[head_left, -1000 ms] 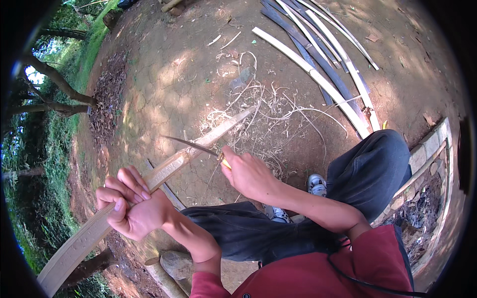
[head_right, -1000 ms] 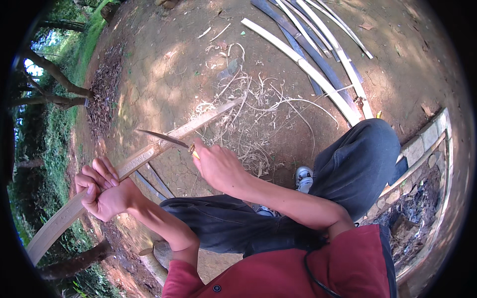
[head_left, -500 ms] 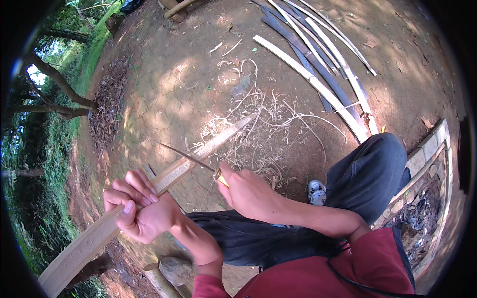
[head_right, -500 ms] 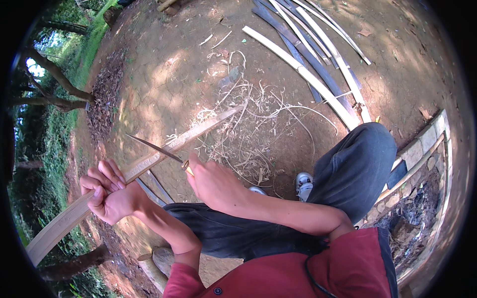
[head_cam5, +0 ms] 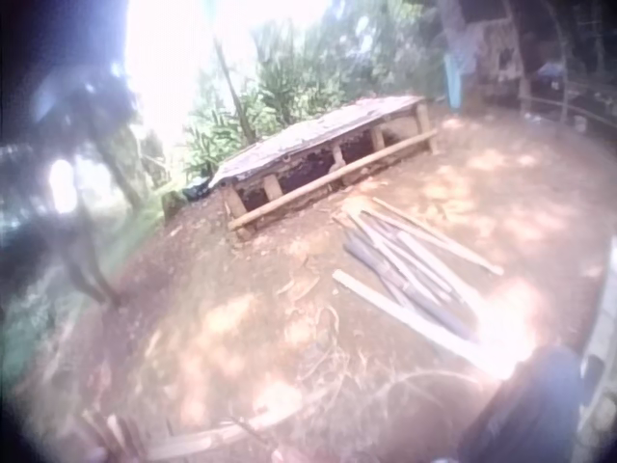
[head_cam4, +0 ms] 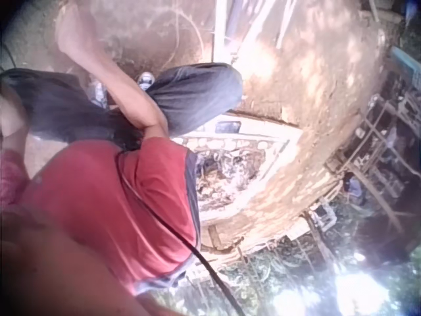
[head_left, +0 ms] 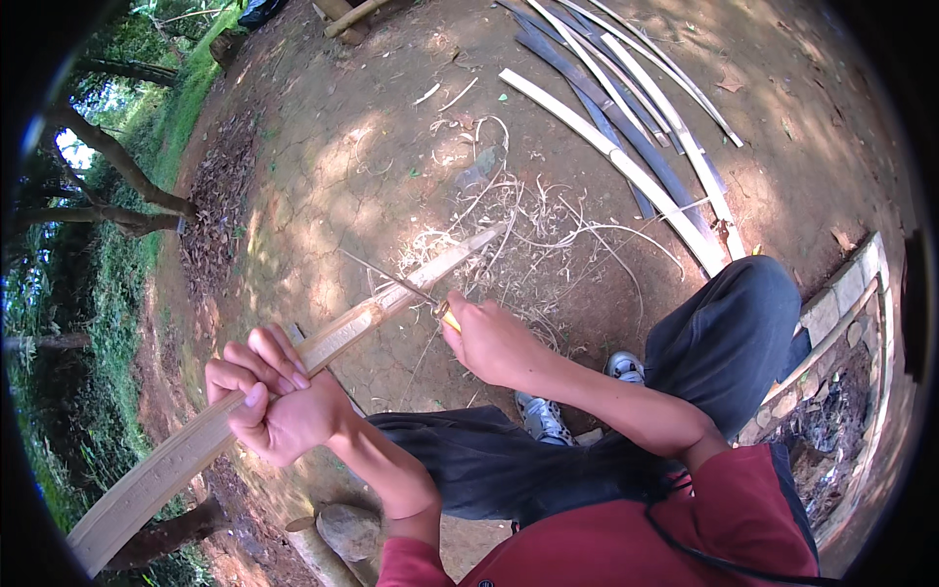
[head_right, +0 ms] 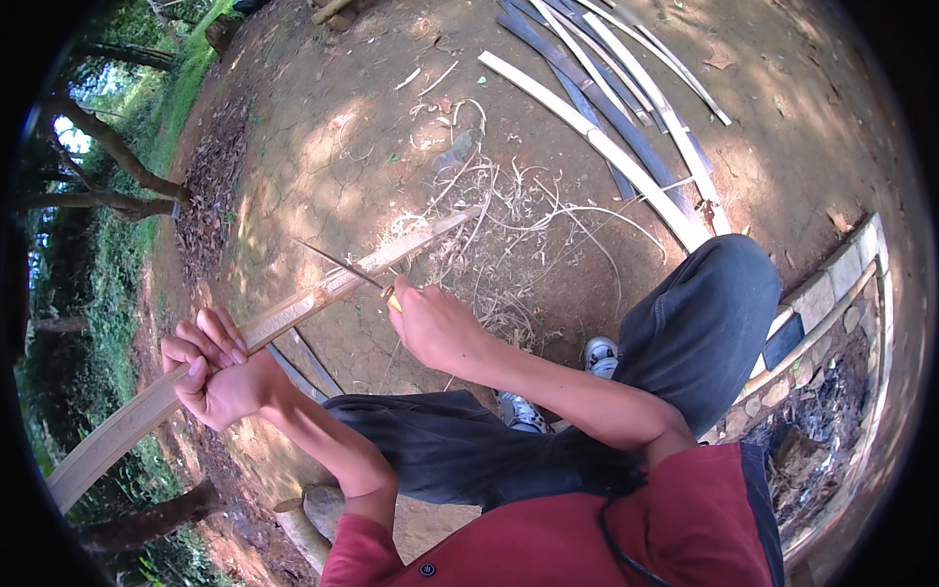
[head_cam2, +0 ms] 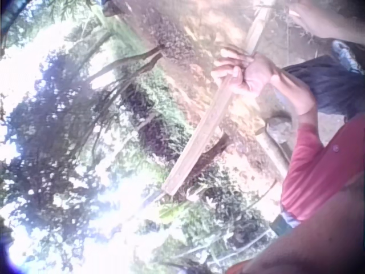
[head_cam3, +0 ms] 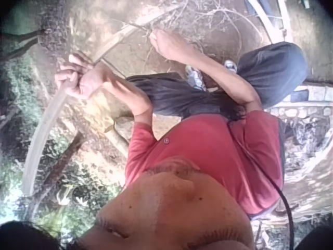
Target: The person shaves a long piece of wood using a billhook, removing strips of wood from the surface and then picking up another piece of wood to continue.
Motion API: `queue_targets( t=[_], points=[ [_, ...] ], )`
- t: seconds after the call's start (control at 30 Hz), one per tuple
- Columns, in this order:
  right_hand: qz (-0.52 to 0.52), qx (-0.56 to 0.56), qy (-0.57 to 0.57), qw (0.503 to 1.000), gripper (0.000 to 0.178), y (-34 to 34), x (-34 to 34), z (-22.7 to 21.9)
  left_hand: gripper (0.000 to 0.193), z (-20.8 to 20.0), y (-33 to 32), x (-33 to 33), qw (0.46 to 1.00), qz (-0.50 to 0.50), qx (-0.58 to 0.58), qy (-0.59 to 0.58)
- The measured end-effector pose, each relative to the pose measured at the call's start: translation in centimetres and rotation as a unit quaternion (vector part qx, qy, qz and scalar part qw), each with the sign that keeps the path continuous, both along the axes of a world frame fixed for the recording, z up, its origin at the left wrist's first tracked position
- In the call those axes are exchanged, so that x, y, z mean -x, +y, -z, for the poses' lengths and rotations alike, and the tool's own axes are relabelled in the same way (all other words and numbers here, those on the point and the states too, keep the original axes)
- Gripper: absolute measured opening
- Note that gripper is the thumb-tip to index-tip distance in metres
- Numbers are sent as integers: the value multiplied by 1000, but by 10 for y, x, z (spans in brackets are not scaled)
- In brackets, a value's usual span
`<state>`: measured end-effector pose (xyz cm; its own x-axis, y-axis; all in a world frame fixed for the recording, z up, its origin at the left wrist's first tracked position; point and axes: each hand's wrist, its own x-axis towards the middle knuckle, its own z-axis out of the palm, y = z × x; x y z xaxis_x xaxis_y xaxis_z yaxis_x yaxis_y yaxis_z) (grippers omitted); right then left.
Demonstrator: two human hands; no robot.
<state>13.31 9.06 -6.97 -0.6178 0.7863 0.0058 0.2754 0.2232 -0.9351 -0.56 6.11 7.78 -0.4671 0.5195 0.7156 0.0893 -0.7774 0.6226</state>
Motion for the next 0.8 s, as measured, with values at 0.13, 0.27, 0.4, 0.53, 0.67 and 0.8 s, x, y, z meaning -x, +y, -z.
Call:
queue_targets(
  t=[0.13, 0.27, 0.4, 0.53, 0.67, 0.8],
  points=[
    [-41, 47, 19, 998, 34, -20, -10, -50, 12, 3, -1, -9, 1000, 11, 2, 0],
    [13, -6, -4, 1000, 33, -2, 3, 11, 15, 3, 4, -5, 1000, -11, -10, -5],
    [-40, 38, -5, 998, 31, -4, -8, -42, 14, 1, -3, 5, 1000, -13, -11, -2],
    [-48, 75, 10, 996, 31, -22, -12, -54, 14, 3, -1, -3, 1000, 2, -8, -7],
    [4, 26, -45, 999, 31, -6, -1, -9, 12, 5, 2, 1, 999, 19, -28, -3],
    [-46, 37, 19, 998, 29, -13, -4, -36, 12, 1, -1, 3, 1000, 2, -26, 1]
  ],
)
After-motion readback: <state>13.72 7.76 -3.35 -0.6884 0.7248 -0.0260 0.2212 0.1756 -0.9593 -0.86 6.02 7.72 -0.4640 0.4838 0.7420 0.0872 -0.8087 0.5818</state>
